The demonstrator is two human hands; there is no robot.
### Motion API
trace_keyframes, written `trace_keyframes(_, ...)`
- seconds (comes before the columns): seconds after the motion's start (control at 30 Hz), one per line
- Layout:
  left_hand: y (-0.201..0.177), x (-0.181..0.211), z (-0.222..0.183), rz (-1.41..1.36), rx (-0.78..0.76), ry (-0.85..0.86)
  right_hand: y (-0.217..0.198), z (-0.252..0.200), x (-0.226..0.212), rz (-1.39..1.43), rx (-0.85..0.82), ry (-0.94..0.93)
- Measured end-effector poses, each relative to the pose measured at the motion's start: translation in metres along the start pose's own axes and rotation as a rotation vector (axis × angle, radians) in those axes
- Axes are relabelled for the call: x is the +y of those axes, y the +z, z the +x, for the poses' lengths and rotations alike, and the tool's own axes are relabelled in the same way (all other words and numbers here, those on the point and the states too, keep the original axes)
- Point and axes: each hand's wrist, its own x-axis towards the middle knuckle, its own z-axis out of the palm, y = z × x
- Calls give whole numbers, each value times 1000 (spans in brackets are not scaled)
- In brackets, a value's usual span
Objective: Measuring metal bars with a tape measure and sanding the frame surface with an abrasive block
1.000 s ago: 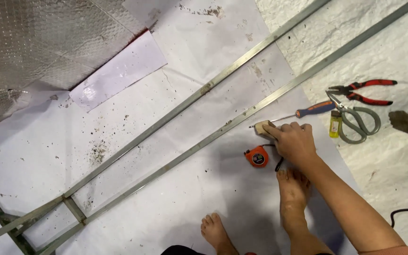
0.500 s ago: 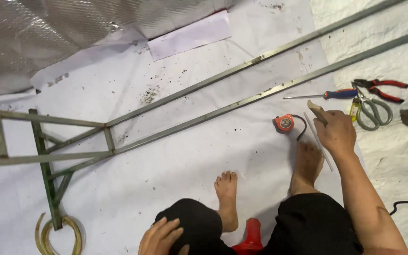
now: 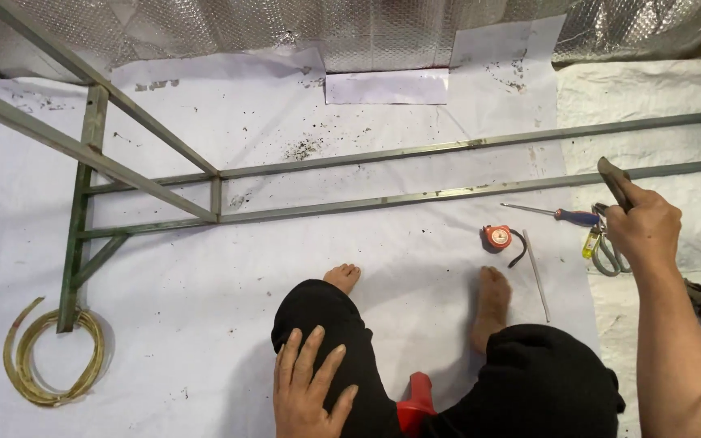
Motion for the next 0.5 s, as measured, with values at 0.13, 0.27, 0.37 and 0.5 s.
trace_keyframes(0.13,-11,-8,20,-266,-80,-117,19,17,-4,-155,24,-112)
trace_keyframes(0.27,-23,-37,56,-842,-113,-523,78,60,19,-374,-82,-195)
trace_keyframes(0.37,13,-84,51,-1006,-164,-811,130,94,42,-462,26,-421)
trace_keyframes(0.5,28,-122,49,-1037,-292,-942,182,125,26,-449,-38,-435)
